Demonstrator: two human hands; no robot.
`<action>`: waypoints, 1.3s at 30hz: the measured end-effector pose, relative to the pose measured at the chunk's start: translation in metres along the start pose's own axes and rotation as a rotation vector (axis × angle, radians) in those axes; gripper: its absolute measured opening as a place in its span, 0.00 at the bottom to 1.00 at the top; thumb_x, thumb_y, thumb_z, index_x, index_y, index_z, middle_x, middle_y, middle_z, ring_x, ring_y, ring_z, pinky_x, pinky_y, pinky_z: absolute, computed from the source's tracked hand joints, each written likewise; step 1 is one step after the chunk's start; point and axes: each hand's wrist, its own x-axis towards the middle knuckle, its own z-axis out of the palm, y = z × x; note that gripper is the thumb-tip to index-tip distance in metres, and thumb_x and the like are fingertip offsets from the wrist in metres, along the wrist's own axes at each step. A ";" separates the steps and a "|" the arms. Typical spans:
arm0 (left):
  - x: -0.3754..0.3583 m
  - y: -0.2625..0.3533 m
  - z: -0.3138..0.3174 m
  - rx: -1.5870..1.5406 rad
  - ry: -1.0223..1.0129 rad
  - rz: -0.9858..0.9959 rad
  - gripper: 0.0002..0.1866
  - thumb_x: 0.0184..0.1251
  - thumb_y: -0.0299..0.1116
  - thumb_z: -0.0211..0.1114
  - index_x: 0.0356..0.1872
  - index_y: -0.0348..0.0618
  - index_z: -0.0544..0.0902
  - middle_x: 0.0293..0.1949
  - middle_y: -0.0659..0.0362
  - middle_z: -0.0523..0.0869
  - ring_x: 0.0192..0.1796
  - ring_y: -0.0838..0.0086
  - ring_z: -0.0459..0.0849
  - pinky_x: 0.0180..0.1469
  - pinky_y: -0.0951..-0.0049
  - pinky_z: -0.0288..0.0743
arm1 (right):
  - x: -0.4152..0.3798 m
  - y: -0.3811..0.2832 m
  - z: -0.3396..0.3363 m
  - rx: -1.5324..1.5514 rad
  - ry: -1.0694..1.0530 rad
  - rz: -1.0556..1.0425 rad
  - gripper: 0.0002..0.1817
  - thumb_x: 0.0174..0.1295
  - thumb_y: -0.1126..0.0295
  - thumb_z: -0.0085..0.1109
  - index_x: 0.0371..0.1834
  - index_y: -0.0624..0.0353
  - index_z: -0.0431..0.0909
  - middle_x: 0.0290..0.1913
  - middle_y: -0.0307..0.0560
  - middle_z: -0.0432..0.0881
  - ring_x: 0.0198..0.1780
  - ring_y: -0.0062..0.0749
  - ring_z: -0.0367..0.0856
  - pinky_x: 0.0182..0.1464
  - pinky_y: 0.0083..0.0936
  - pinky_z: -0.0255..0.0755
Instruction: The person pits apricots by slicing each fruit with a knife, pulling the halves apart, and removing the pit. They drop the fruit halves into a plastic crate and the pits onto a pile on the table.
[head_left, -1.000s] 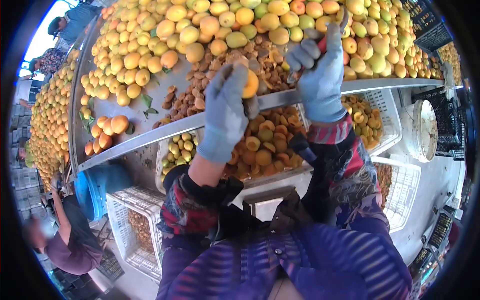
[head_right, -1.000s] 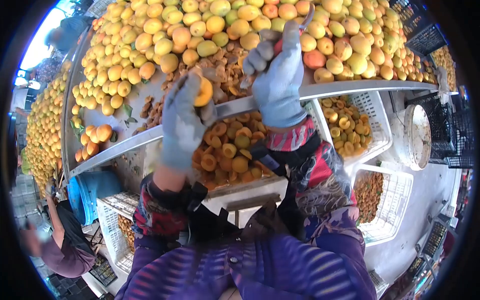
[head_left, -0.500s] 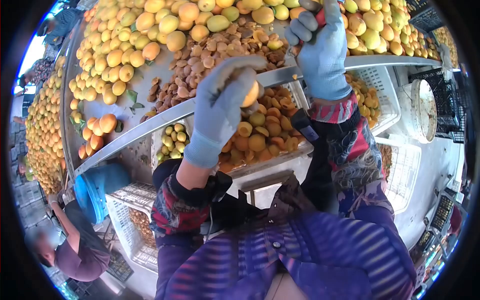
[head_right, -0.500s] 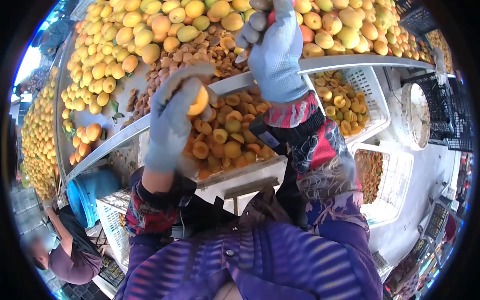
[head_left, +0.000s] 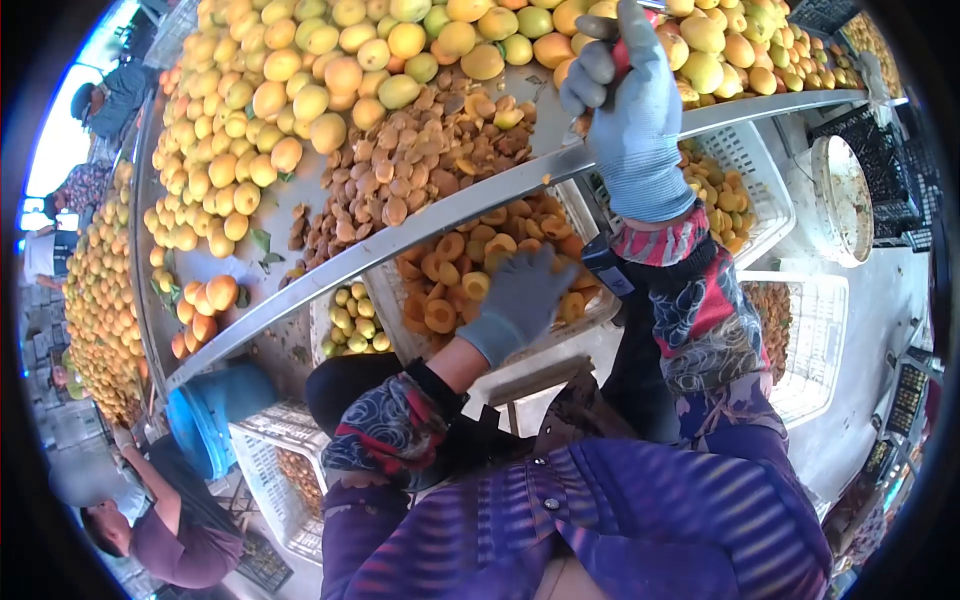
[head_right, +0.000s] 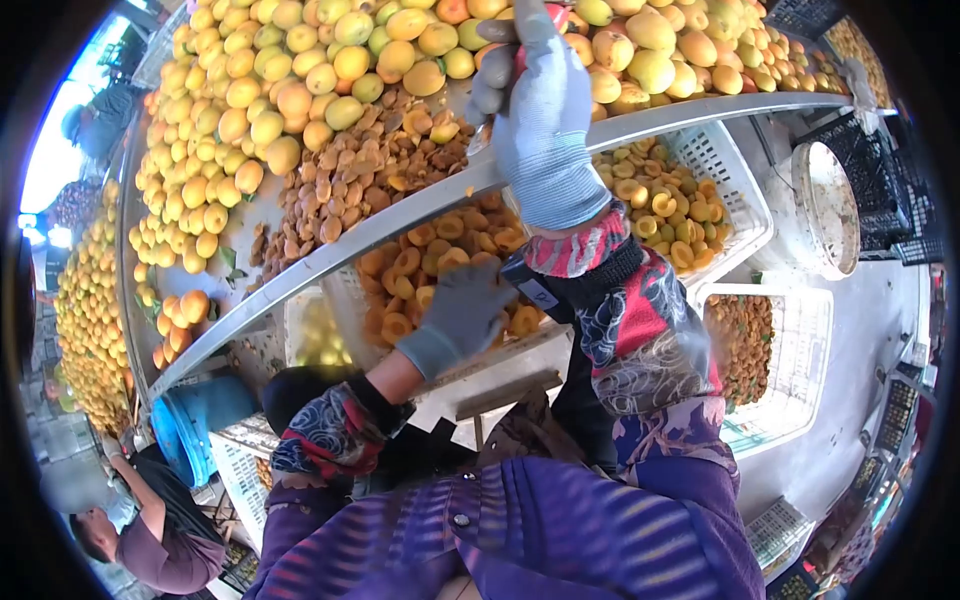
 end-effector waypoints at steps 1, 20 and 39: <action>-0.002 0.003 0.019 0.009 0.001 0.014 0.18 0.57 0.35 0.60 0.51 0.56 0.79 0.54 0.50 0.73 0.55 0.53 0.73 0.51 0.53 0.69 | 0.000 0.001 -0.002 -0.052 0.005 -0.004 0.20 0.68 0.49 0.51 0.34 0.57 0.72 0.17 0.32 0.59 0.17 0.21 0.57 0.20 0.21 0.55; 0.028 0.010 0.040 0.195 -0.406 0.106 0.20 0.59 0.38 0.59 0.54 0.51 0.75 0.51 0.51 0.79 0.51 0.54 0.78 0.50 0.55 0.73 | -0.009 0.040 -0.008 -0.870 -0.349 0.197 0.15 0.61 0.57 0.60 0.37 0.60 0.77 0.22 0.43 0.78 0.23 0.31 0.79 0.27 0.26 0.72; -0.018 -0.009 -0.122 -0.687 0.628 0.169 0.14 0.63 0.28 0.62 0.50 0.43 0.80 0.40 0.54 0.85 0.37 0.67 0.85 0.41 0.71 0.78 | 0.060 0.012 -0.034 -2.229 -0.217 -0.144 0.18 0.56 0.68 0.57 0.51 0.54 0.69 0.33 0.52 0.84 0.37 0.47 0.85 0.38 0.42 0.76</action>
